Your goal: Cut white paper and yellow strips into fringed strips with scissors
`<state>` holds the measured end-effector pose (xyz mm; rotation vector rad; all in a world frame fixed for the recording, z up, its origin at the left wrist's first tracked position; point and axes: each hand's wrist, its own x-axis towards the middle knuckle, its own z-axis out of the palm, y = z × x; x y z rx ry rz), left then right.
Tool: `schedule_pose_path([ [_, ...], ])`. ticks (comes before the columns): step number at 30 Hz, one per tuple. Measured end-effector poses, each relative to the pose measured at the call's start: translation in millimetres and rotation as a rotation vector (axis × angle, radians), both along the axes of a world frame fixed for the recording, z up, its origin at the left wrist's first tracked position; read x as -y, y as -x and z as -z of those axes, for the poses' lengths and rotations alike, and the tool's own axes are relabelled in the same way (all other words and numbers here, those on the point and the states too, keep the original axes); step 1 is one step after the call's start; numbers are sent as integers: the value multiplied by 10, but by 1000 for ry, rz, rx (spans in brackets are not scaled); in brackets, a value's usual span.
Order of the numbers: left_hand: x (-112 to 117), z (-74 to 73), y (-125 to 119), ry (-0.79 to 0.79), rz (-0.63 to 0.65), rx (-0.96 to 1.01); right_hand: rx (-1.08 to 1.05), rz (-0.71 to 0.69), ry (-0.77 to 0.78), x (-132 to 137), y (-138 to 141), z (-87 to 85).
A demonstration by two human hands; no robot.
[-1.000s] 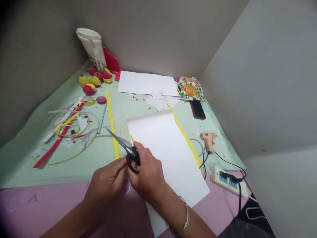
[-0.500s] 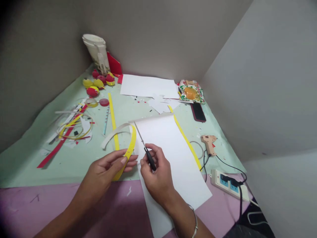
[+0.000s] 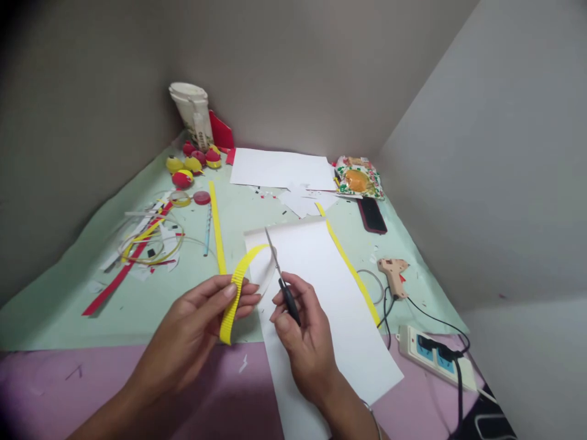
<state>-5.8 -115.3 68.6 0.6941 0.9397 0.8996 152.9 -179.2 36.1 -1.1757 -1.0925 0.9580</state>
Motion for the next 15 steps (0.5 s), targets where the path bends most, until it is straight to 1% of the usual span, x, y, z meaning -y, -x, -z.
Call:
schedule_pose_path([
  [3,-60,157,-66,73,-6,36,109,-59,50,51,-39,26],
  [5,-75,206,-70,64,-14,24,212,-95,74,99,-67,29],
  [6,-75,208,-60,43,-19,14,264,-106,81,123,-80,25],
  [8,-58,165,-23,-22,-40,-28,362,-128,84,168,-96,7],
  [10,-18,74,28,-93,-79,-107,443,-141,74,205,-98,-22],
  [13,55,-84,107,-183,-154,-236,521,-70,30,245,-81,-77],
  [15,83,-146,138,-217,-192,-283,525,-29,-9,261,-69,-112],
])
